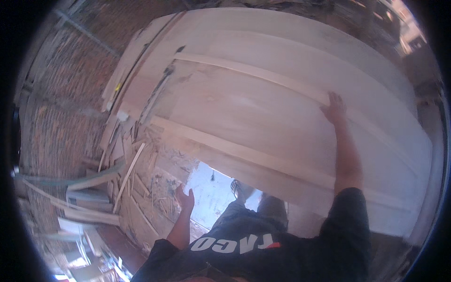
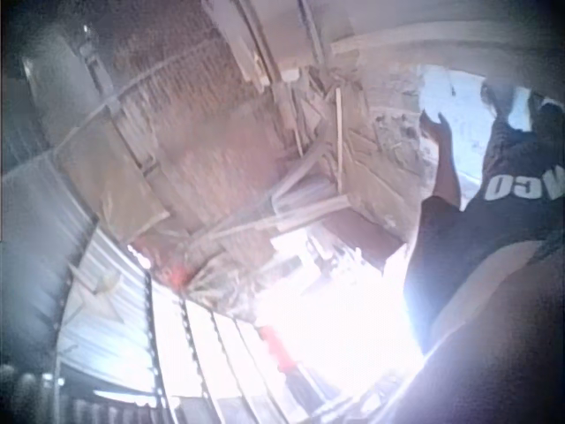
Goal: The person measures and marks a large wooden board using a tape measure and pencil, then positions and hammers a curved wooden piece onto the board. The person repeatedly measures, marks, and adjusts the wood pieces on the workbench.
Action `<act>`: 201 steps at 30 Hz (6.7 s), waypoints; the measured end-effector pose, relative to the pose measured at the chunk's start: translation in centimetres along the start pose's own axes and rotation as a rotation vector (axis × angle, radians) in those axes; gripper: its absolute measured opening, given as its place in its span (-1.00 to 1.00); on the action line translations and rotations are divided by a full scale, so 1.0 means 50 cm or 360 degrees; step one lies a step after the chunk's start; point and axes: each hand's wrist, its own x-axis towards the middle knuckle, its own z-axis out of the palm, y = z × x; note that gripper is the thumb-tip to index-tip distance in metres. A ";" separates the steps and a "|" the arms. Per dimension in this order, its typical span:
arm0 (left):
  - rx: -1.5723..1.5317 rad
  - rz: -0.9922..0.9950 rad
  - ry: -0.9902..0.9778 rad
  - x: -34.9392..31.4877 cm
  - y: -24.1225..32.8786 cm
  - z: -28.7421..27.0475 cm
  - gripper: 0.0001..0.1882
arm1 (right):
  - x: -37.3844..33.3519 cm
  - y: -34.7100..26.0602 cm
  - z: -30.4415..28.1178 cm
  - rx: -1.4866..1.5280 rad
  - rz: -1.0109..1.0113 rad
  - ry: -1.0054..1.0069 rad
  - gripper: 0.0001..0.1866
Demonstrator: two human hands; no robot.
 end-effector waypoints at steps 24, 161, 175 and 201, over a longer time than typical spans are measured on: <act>0.0020 0.1369 -0.0403 0.075 0.559 -0.030 0.46 | -0.405 0.331 0.047 0.0253 -0.0278 -0.0321 -0.61; -0.1099 -0.1450 -0.0435 1.249 -1.521 -0.331 -0.71 | 0.437 -3.373 0.555 0.2048 -0.0263 -0.0674 -0.61; -0.1298 -0.1862 -0.0111 1.354 -1.531 -0.383 -0.62 | 0.445 -3.127 0.564 -0.0280 -0.1311 -0.0262 -0.13; -0.1040 -0.1176 -0.0435 1.283 -1.863 -0.372 -0.65 | -0.132 -3.039 0.347 0.1411 0.0029 -0.1262 -0.51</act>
